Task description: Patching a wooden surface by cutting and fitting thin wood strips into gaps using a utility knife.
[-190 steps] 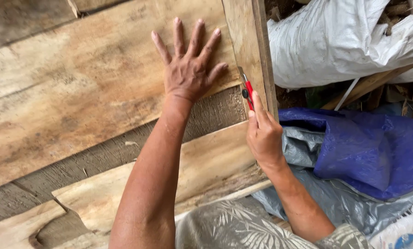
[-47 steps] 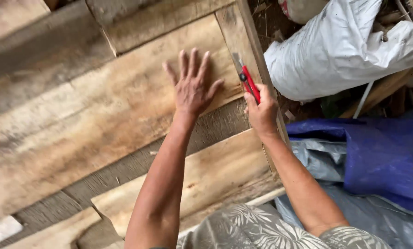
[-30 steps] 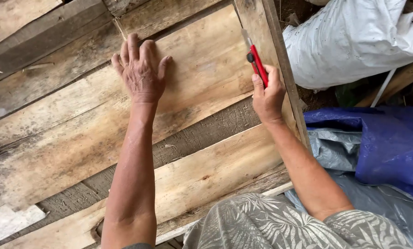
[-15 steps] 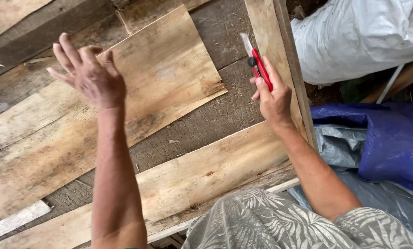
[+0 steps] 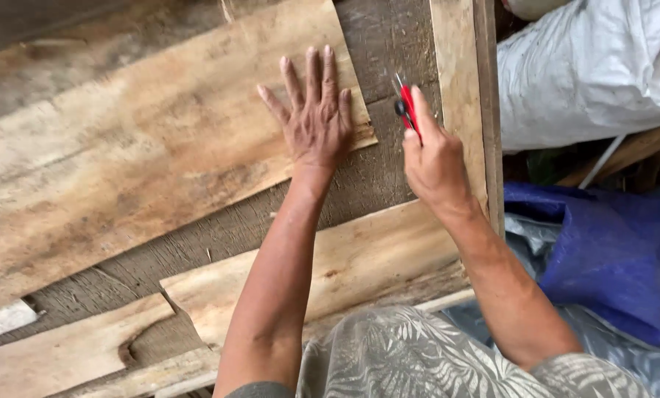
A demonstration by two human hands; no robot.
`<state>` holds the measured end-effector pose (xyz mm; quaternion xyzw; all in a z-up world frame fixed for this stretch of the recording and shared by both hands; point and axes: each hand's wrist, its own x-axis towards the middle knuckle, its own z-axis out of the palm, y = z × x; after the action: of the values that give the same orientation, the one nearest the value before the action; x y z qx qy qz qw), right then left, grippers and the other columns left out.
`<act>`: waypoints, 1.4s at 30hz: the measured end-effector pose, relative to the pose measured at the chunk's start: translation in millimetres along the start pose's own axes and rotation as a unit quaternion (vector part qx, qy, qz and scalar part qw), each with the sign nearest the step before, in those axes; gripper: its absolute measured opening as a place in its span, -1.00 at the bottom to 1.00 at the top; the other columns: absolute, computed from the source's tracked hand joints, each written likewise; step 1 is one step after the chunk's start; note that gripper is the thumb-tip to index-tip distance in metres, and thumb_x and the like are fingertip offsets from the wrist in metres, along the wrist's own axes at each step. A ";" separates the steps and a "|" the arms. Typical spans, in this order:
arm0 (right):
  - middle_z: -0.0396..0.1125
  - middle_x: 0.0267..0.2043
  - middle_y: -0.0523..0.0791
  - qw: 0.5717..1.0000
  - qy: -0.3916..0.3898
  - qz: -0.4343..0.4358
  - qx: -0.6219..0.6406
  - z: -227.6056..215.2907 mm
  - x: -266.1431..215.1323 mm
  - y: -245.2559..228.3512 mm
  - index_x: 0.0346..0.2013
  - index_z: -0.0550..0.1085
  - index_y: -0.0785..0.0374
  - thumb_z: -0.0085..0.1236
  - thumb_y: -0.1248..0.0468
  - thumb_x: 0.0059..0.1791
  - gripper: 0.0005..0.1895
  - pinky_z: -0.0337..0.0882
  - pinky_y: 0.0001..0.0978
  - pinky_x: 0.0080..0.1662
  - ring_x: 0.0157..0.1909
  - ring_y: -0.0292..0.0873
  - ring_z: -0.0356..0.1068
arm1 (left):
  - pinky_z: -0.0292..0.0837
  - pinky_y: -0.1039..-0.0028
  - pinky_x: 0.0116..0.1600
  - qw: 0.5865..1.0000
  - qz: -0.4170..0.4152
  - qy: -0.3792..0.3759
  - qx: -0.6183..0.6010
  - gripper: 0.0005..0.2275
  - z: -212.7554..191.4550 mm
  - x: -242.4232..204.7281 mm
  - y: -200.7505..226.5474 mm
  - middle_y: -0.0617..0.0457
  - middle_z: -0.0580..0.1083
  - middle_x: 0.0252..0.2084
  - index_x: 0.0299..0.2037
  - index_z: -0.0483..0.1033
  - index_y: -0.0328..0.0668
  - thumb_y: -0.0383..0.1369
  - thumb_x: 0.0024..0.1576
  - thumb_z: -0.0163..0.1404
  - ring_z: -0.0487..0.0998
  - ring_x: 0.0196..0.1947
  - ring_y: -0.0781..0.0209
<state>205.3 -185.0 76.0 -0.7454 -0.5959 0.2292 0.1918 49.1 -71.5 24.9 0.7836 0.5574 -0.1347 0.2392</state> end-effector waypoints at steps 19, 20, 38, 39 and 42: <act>0.55 -0.24 0.11 0.999 0.007 -0.002 -0.035 33.4 32.5 -16.9 0.47 0.18 0.20 -0.06 0.43 0.11 -0.41 0.40 -0.14 -0.26 -0.50 0.00 0.38 | -0.59 -0.41 0.48 0.997 0.037 -0.005 -0.063 -0.52 -20.9 -9.3 -6.7 0.21 -0.36 0.59 0.65 -0.26 0.26 0.00 0.60 -0.42 -0.44 0.58 -0.09; 0.55 -0.16 0.11 1.000 0.004 0.005 -0.028 32.1 33.5 -19.9 0.45 0.19 0.21 -0.06 0.42 0.11 -0.42 0.41 -0.17 -0.24 -0.47 0.01 0.41 | -0.58 -0.41 0.48 0.997 0.039 0.006 -0.066 -0.52 -19.8 -9.2 -6.5 0.20 -0.34 0.59 0.65 -0.24 0.26 -0.01 0.59 -0.42 -0.43 0.57 -0.09; 0.54 -0.15 0.09 0.999 0.021 0.009 -0.033 37.9 32.0 -20.0 0.45 0.19 0.19 -0.08 0.41 0.11 -0.43 0.41 -0.21 -0.21 -0.45 -0.04 0.40 | -0.46 -0.48 0.43 0.989 0.053 0.121 -0.072 -0.54 3.1 -5.0 -9.3 0.13 -0.14 0.59 0.60 -0.06 0.23 -0.06 0.56 -0.22 -0.29 0.54 -0.20; 0.52 -0.32 0.07 0.999 0.010 0.020 -0.041 38.0 30.3 -19.3 0.46 0.19 0.20 -0.08 0.39 0.12 -0.43 0.37 -0.15 -0.27 -0.51 0.00 0.35 | -0.45 -0.48 0.44 0.987 0.055 0.131 -0.073 -0.54 6.2 -6.2 -8.6 0.14 -0.13 0.59 0.59 -0.04 0.24 -0.06 0.55 -0.21 -0.29 0.54 -0.19; 0.50 0.13 0.12 1.000 0.012 0.012 -0.025 39.0 31.6 -20.6 0.44 0.19 0.19 -0.05 0.41 0.10 -0.42 0.46 -0.25 -0.11 -0.32 0.01 0.52 | -0.42 -0.47 0.44 0.984 0.054 0.153 -0.066 -0.54 7.1 -6.8 -9.6 0.13 -0.09 0.59 0.58 -0.01 0.23 -0.05 0.54 -0.17 -0.25 0.54 -0.19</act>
<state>172.4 -149.2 51.9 -0.7596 -0.5904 0.2071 0.1778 38.2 -78.2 20.0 0.8064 0.5519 0.0376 0.2093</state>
